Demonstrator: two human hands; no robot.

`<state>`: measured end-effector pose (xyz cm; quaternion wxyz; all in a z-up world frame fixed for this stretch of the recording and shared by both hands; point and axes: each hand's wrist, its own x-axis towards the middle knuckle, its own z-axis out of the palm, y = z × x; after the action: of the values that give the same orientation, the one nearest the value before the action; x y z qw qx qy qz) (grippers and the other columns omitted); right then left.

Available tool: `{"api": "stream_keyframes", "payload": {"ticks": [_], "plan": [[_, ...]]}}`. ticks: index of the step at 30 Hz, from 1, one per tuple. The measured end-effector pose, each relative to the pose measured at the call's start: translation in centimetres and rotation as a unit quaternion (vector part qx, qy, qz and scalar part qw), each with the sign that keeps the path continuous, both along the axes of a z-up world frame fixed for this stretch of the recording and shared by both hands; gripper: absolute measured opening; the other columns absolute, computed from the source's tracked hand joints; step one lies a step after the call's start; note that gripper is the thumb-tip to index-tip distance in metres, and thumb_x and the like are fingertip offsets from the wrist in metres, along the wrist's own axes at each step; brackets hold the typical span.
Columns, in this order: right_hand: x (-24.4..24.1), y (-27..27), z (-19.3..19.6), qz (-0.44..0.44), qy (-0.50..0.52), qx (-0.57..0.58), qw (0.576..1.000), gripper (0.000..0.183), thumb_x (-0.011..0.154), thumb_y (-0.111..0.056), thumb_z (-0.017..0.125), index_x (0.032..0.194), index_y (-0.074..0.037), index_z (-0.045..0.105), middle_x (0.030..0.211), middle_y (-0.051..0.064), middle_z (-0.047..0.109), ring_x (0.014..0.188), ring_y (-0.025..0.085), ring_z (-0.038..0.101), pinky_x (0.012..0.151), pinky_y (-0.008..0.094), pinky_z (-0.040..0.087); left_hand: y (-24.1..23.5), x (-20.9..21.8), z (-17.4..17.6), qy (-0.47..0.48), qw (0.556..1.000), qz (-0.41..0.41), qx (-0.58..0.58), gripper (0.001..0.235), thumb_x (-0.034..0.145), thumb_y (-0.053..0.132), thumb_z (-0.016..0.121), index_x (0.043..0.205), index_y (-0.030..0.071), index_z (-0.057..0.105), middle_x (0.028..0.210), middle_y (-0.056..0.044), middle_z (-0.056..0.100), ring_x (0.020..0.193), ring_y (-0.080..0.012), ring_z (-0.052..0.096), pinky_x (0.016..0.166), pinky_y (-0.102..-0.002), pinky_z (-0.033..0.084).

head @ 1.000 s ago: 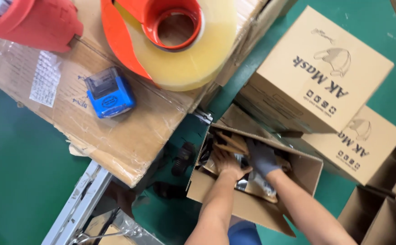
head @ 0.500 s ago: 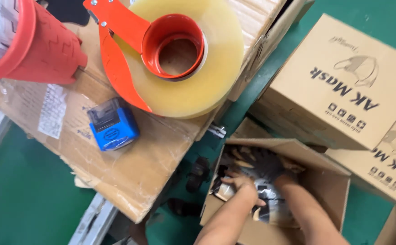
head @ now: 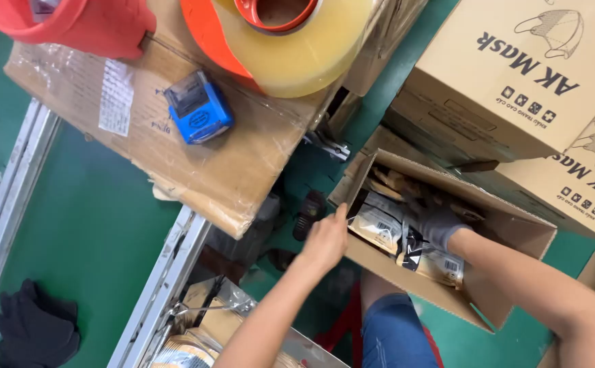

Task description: The recorder takes face masks from a conveyor belt, places them into plastic packaging, and then places the packaged masks into a cardboard box.

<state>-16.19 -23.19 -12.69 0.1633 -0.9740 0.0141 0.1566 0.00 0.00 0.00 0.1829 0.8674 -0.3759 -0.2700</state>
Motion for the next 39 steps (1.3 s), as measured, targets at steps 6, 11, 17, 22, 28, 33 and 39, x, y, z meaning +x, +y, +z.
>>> {"api": "stream_keyframes", "payload": {"ticks": [6,11,17,22,28,33,39], "plan": [[2.7,5.3,12.6,0.120,0.479,-0.041,0.869,0.103,0.099,0.017,0.033,0.161,-0.058,0.000,0.178,0.009,-0.026,0.138,0.033,0.051,0.115,0.043,0.050,-4.5,1.0,0.6,0.031,0.999,-0.005,0.014,0.028,0.088,0.010,0.064,0.109,-0.003,0.053,0.095,-0.033,0.070,0.094,-0.0523,0.068,0.083,-0.058,0.055],[-4.2,5.8,-13.4,-0.021,0.098,0.067,0.993,0.090,0.086,-0.010,0.055,0.153,-0.049,0.009,0.166,0.024,-0.029,0.147,0.048,0.004,0.111,0.059,0.034,-3.6,0.0,-4.0,-0.026,1.000,-0.011,0.006,0.018,0.096,0.004,0.051,0.113,-0.001,0.054,0.100,-0.028,0.073,0.095,-0.0469,0.072,0.084,-0.055,0.058],[0.2,4.4,-7.8,-0.057,0.178,0.097,0.978,0.077,0.103,-0.044,0.049,0.164,-0.024,0.006,0.171,0.013,0.007,0.157,0.031,0.012,0.122,0.042,0.025,1.1,-3.5,11.1,-0.087,0.992,0.022,-0.086,0.081,0.090,0.044,0.066,0.154,0.004,0.035,0.134,-0.028,0.060,0.117,-0.0490,0.059,0.087,-0.057,0.054],[-0.9,3.0,-0.7,-0.171,0.119,0.181,0.961,0.066,0.098,-0.039,0.055,0.158,-0.013,0.040,0.153,0.016,0.047,0.138,0.031,0.044,0.113,0.040,0.036,18.1,-8.1,17.6,-0.019,0.976,0.136,-0.168,0.055,0.097,0.034,0.065,0.143,0.007,0.051,0.125,-0.020,0.068,0.117,-0.0418,0.064,0.093,-0.051,0.055],[-9.5,4.6,12.1,-0.286,0.040,0.279,0.916,0.066,0.093,-0.051,0.065,0.140,-0.004,0.065,0.131,0.018,0.072,0.122,0.033,0.065,0.105,0.042,0.049,35.7,-16.5,21.4,-0.104,0.912,0.312,-0.247,0.040,0.095,0.014,0.071,0.132,0.004,0.064,0.126,-0.019,0.070,0.115,-0.0376,0.067,0.095,-0.042,0.054],[-12.6,8.1,12.9,-0.199,0.039,0.069,0.977,0.084,0.084,-0.057,0.075,0.144,-0.001,0.055,0.134,0.025,0.062,0.125,0.040,0.058,0.103,0.046,0.045,40.5,-21.4,20.2,-0.089,0.894,0.364,-0.247,0.036,0.096,0.016,0.067,0.130,0.004,0.065,0.119,-0.018,0.074,0.104,-0.0335,0.074,0.087,-0.040,0.058],[-12.1,9.2,11.0,-0.256,0.026,-0.015,0.966,0.044,0.096,-0.037,0.062,0.134,-0.015,0.068,0.119,0.020,0.074,0.114,0.041,0.067,0.098,0.049,0.052,39.6,-23.4,18.5,-0.066,0.901,0.345,-0.254,0.034,0.095,0.017,0.068,0.127,0.004,0.068,0.114,-0.018,0.075,0.103,-0.0330,0.075,0.085,-0.040,0.059]]}}
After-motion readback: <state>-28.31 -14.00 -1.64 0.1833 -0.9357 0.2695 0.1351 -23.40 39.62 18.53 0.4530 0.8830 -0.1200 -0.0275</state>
